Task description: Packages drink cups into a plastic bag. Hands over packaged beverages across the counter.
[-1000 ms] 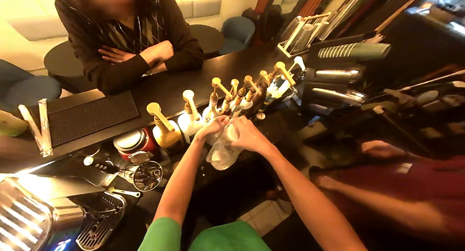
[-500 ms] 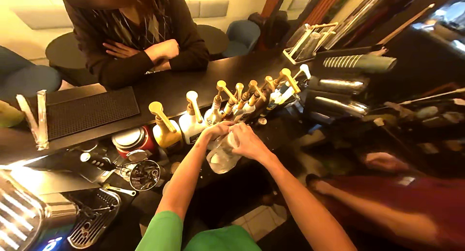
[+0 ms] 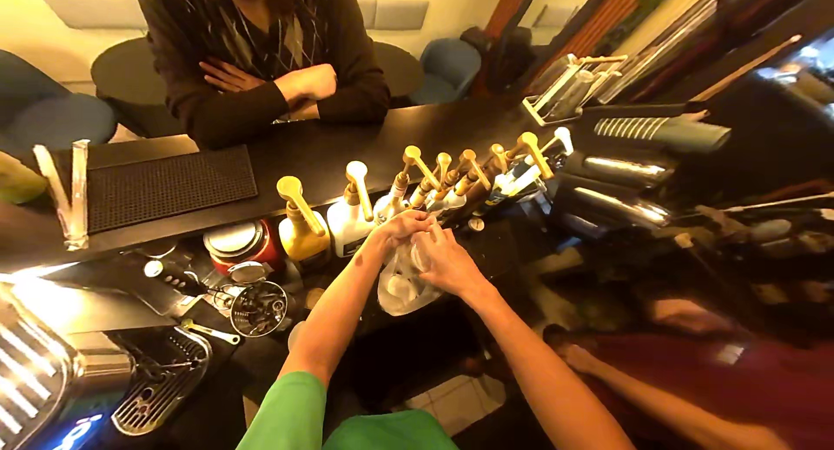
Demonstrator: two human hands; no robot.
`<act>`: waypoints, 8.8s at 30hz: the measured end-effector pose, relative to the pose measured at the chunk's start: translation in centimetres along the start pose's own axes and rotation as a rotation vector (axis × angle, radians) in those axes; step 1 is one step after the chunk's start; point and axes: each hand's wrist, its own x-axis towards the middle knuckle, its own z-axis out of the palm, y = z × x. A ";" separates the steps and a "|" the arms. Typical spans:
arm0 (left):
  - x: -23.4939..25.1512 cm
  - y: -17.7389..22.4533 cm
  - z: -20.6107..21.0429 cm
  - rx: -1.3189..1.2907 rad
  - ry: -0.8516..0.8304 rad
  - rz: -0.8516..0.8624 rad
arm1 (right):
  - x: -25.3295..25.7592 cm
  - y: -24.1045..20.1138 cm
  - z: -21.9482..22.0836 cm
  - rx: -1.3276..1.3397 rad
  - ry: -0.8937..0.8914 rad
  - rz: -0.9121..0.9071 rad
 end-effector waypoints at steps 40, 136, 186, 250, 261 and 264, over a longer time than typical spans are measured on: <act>-5.8 -3.4 0.1 0.465 0.537 0.086 | 4.7 0.2 3.2 -0.024 -0.177 0.074; -0.2 -7.9 -3.4 0.888 0.048 -0.072 | 2.5 7.1 5.5 0.823 0.097 0.347; -1.2 -6.5 1.5 1.174 0.251 -0.203 | 3.1 5.0 1.4 0.534 0.034 0.171; -2.5 -3.3 2.7 1.293 0.051 0.320 | -1.4 4.2 2.7 1.164 0.004 0.574; 1.1 -4.8 2.1 1.335 -0.111 -0.025 | -0.4 4.6 2.2 1.182 0.024 0.450; 0.5 -4.6 2.6 1.238 -0.012 -0.114 | 0.0 4.9 1.9 1.094 0.017 0.389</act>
